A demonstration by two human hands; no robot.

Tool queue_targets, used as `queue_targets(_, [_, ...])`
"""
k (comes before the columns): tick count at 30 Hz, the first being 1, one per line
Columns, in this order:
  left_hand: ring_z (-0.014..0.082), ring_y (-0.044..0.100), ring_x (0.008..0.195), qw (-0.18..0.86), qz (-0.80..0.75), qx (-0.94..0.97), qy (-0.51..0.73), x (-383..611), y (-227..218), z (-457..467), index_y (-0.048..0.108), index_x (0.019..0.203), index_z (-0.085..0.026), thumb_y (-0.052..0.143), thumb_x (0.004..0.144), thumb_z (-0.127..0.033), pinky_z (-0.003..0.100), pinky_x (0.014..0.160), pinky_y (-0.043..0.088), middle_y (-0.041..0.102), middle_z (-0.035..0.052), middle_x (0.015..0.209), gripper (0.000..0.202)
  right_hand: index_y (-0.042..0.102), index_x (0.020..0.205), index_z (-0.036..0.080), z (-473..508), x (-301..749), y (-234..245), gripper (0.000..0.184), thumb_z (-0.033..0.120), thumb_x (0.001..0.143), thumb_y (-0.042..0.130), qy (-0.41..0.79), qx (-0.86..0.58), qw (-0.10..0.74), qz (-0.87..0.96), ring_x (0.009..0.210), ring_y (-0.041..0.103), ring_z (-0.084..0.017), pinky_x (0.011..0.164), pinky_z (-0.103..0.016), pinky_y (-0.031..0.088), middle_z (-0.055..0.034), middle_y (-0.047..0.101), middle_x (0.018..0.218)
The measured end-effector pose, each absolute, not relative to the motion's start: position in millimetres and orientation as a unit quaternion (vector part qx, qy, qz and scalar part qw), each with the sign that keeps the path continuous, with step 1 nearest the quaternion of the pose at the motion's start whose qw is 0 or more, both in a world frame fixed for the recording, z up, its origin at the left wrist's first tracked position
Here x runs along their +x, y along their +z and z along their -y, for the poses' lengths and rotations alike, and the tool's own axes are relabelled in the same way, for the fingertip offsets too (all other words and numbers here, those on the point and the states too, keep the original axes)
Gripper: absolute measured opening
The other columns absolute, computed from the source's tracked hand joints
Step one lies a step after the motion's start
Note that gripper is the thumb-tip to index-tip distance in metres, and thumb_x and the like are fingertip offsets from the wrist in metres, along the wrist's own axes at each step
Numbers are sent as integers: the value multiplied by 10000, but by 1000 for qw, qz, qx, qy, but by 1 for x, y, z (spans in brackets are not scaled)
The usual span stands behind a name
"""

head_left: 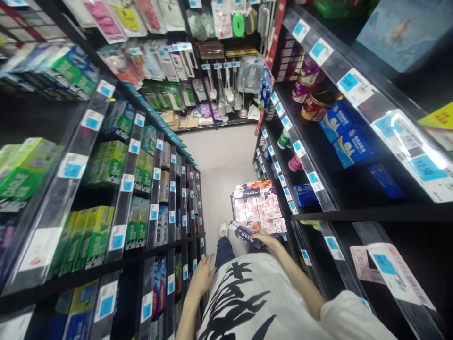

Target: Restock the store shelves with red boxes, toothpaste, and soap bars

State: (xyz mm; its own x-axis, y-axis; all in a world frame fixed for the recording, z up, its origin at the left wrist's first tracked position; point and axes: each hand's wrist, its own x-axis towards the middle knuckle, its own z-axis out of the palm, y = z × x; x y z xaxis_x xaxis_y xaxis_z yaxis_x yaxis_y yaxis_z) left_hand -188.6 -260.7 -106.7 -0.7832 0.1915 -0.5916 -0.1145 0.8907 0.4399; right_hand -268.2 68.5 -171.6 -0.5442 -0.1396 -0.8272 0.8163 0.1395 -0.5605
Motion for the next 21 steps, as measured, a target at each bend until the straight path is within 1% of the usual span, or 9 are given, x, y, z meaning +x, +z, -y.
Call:
queue_targets(2, [308, 486, 1431, 316, -919, 85, 218, -239, -116, 262, 476, 1516, -145, 531, 880, -184, 438, 1212, 373, 524, 166, 1537, 639, 649, 1003, 194, -54, -261, -167, 462, 321, 613, 863, -614, 270, 409, -619, 677, 657, -171, 538, -240, 472, -6, 701, 811])
queue_targets(5, [326, 437, 1458, 320, -907, 202, 184, -301, -123, 255, 452, 1525, -165, 631, 797, -139, 463, 1212, 370, 480, 165, 1561, 750, 665, 965, 186, -23, -257, -160, 465, 269, 562, 881, -645, 282, 402, -585, 665, 626, -137, 541, -214, 438, 13, 684, 804])
queue_targets(7, [343, 411, 1473, 331, -882, 295, 157, -327, -127, 249, 464, 1515, -172, 663, 733, -82, 489, 1221, 351, 482, 169, 1556, 812, 652, 997, 196, 3, -259, -155, 463, 328, 603, 854, -672, 296, 395, -552, 652, 629, -139, 535, -216, 430, 13, 690, 799])
queue_targets(10, [351, 378, 1496, 311, -839, 422, 143, -353, -135, 249, 455, 1519, -190, 649, 696, -32, 546, 1274, 231, 499, 161, 1543, 860, 634, 1036, 193, 41, -266, -145, 469, 483, 692, 767, -721, 306, 394, -481, 665, 677, -186, 544, -256, 471, -37, 734, 829])
queue_targets(12, [336, 399, 1484, 286, -815, 480, 155, -368, -140, 252, 465, 1509, -204, 606, 718, -23, 571, 1286, 185, 518, 151, 1531, 823, 645, 1034, 178, 60, -269, -138, 479, 541, 731, 722, -758, 303, 386, -430, 673, 696, -208, 572, -287, 507, -77, 755, 855])
queue_targets(14, [316, 433, 1461, 269, -785, 528, 179, -383, -145, 253, 504, 1476, -204, 567, 749, -26, 570, 1289, 190, 545, 142, 1512, 751, 656, 1036, 168, 72, -269, -130, 479, 557, 760, 700, -792, 305, 362, -385, 660, 695, -209, 608, -306, 528, -93, 757, 845])
queue_targets(17, [308, 465, 1444, 254, -735, 590, 215, -401, -152, 249, 555, 1432, -193, 560, 763, -36, 577, 1297, 189, 585, 135, 1488, 687, 665, 1048, 158, 81, -259, -117, 504, 594, 795, 675, -830, 314, 313, -339, 659, 690, -209, 637, -314, 534, -102, 745, 828])
queue_targets(19, [316, 505, 1419, 249, -712, 611, 238, -407, -156, 243, 582, 1400, -190, 569, 762, -48, 600, 1293, 205, 626, 133, 1449, 654, 666, 1066, 159, 84, -248, -112, 590, 689, 810, 632, -847, 316, 284, -319, 698, 705, -234, 644, -331, 536, -112, 738, 851])
queue_targets(21, [337, 543, 1393, 248, -695, 615, 277, -411, -157, 236, 599, 1362, -187, 595, 768, -90, 636, 1276, 246, 660, 140, 1406, 601, 663, 1081, 161, 87, -238, -111, 680, 781, 813, 584, -858, 340, 216, -318, 746, 717, -271, 664, -370, 547, -122, 729, 872])
